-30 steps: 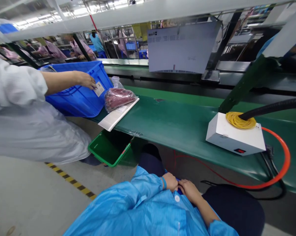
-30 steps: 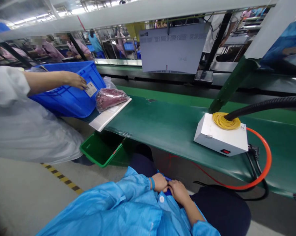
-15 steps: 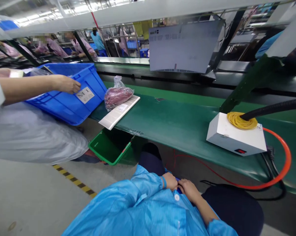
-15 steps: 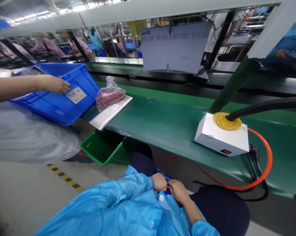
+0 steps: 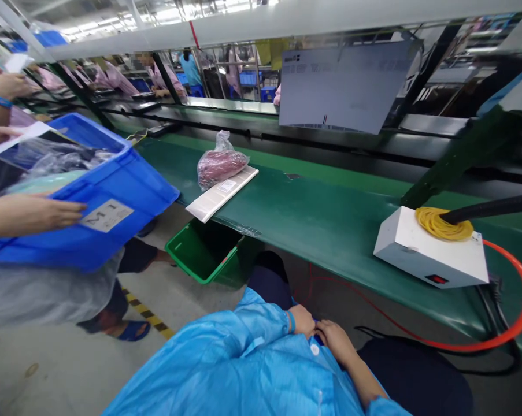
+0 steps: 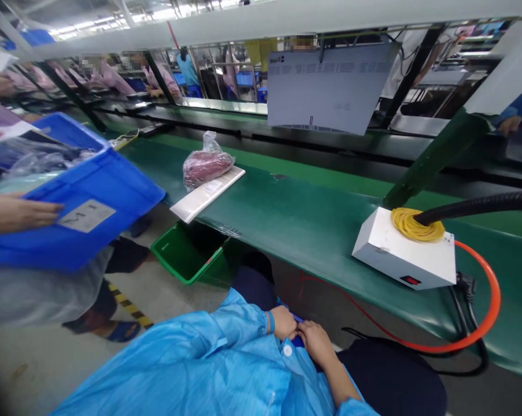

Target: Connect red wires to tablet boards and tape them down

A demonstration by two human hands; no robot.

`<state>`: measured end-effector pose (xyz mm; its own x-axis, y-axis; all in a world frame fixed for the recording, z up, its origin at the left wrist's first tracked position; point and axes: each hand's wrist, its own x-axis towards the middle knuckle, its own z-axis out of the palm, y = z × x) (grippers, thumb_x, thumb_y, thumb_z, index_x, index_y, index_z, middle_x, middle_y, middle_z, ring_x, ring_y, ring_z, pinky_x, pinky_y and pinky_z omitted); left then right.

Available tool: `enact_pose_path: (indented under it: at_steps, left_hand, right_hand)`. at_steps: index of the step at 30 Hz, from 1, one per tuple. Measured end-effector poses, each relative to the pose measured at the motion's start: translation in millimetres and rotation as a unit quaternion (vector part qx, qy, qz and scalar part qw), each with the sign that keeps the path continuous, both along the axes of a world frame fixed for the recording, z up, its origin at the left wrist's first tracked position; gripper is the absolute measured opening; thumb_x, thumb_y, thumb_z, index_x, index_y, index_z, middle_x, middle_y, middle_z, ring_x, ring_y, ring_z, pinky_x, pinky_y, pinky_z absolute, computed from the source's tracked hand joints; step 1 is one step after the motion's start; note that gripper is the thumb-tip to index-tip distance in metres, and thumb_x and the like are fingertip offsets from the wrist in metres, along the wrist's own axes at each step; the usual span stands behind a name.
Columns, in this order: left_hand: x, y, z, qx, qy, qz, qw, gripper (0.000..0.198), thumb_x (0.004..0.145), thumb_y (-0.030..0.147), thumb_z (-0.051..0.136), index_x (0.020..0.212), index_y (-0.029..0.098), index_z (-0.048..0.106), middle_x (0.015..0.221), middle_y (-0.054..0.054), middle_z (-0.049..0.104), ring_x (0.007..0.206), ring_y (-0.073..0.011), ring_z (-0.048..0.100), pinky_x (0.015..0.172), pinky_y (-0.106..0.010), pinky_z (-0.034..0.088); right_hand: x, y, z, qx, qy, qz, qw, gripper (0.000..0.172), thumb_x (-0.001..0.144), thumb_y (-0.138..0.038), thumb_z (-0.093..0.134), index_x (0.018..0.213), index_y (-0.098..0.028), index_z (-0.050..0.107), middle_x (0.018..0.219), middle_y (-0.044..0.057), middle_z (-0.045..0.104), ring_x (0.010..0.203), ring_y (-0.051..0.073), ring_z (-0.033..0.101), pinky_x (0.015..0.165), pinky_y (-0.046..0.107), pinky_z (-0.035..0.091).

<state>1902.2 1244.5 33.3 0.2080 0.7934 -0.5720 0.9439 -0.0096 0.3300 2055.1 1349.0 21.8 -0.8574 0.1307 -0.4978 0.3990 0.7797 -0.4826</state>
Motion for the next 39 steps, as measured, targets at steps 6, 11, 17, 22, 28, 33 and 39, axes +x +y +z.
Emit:
enact_pose_path:
  at_steps: [6,11,17,22,28,33,39]
  left_hand:
    - [0,-1,-3.8,-0.01,-0.003,-0.015,1.0,0.037,0.107,0.046,0.056,0.104,0.014,0.073,0.103,-0.007,0.076,0.099,-0.0193,0.073,0.091,-0.041,0.062]
    - [1,0,-10.7,0.005,-0.01,-0.011,1.0,0.037,0.107,0.045,0.054,0.1,0.014,0.074,0.1,-0.008,0.078,0.097,-0.0205,0.075,0.087,-0.041,0.062]
    - [2,0,-19.9,0.037,-0.028,-0.001,0.999,0.038,0.101,0.041,0.057,0.078,0.017,0.076,0.091,-0.012,0.08,0.09,-0.0261,0.077,0.071,-0.035,0.059]
    - [3,0,-25.7,0.031,-0.034,-0.002,0.999,0.029,0.096,0.035,0.063,0.077,0.019,0.077,0.086,-0.009,0.08,0.086,-0.0242,0.077,0.07,-0.032,0.057]
    - [4,0,-26.5,0.03,-0.031,-0.002,0.999,0.038,0.103,0.038,0.051,0.087,0.017,0.08,0.092,-0.012,0.081,0.091,-0.028,0.078,0.073,-0.037,0.059]
    - [3,0,-24.9,0.028,-0.023,0.007,0.999,0.044,0.104,0.043,0.047,0.091,0.016,0.08,0.094,-0.014,0.08,0.093,-0.0295,0.078,0.074,-0.038,0.059]
    - [2,0,-25.5,0.027,-0.018,0.004,0.999,0.038,0.099,0.045,0.058,0.091,0.015,0.079,0.091,-0.016,0.08,0.09,-0.0296,0.078,0.076,-0.039,0.061]
  right_hand:
    - [0,-1,2.8,0.001,0.003,0.001,1.0,0.038,0.102,-0.031,0.041,0.11,-0.024,0.077,0.118,0.01,0.075,0.119,0.025,0.066,0.103,0.033,0.044]
    - [1,0,-2.7,0.003,0.003,0.004,1.0,0.039,0.104,-0.033,0.039,0.111,-0.023,0.076,0.116,0.01,0.075,0.116,0.025,0.067,0.101,0.034,0.044]
    - [1,0,-3.4,0.008,-0.003,0.009,1.0,0.041,0.104,-0.035,0.038,0.111,-0.022,0.076,0.116,0.011,0.075,0.116,0.028,0.067,0.1,0.036,0.044]
    - [2,-1,-4.4,0.006,0.001,0.013,1.0,0.043,0.106,-0.037,0.037,0.111,-0.022,0.076,0.118,0.011,0.075,0.117,0.028,0.067,0.102,0.036,0.044]
    - [1,0,-0.7,0.008,0.001,0.015,1.0,0.043,0.105,-0.036,0.036,0.11,-0.021,0.076,0.115,0.011,0.076,0.114,0.027,0.068,0.1,0.036,0.045]
    - [0,-1,1.2,0.012,0.0,0.018,1.0,0.044,0.104,-0.034,0.035,0.111,-0.02,0.076,0.117,0.012,0.075,0.116,0.028,0.067,0.101,0.036,0.045]
    - [0,-1,3.9,0.009,0.001,0.013,1.0,0.041,0.103,-0.03,0.036,0.111,-0.021,0.076,0.115,0.011,0.076,0.113,0.025,0.067,0.098,0.033,0.045]
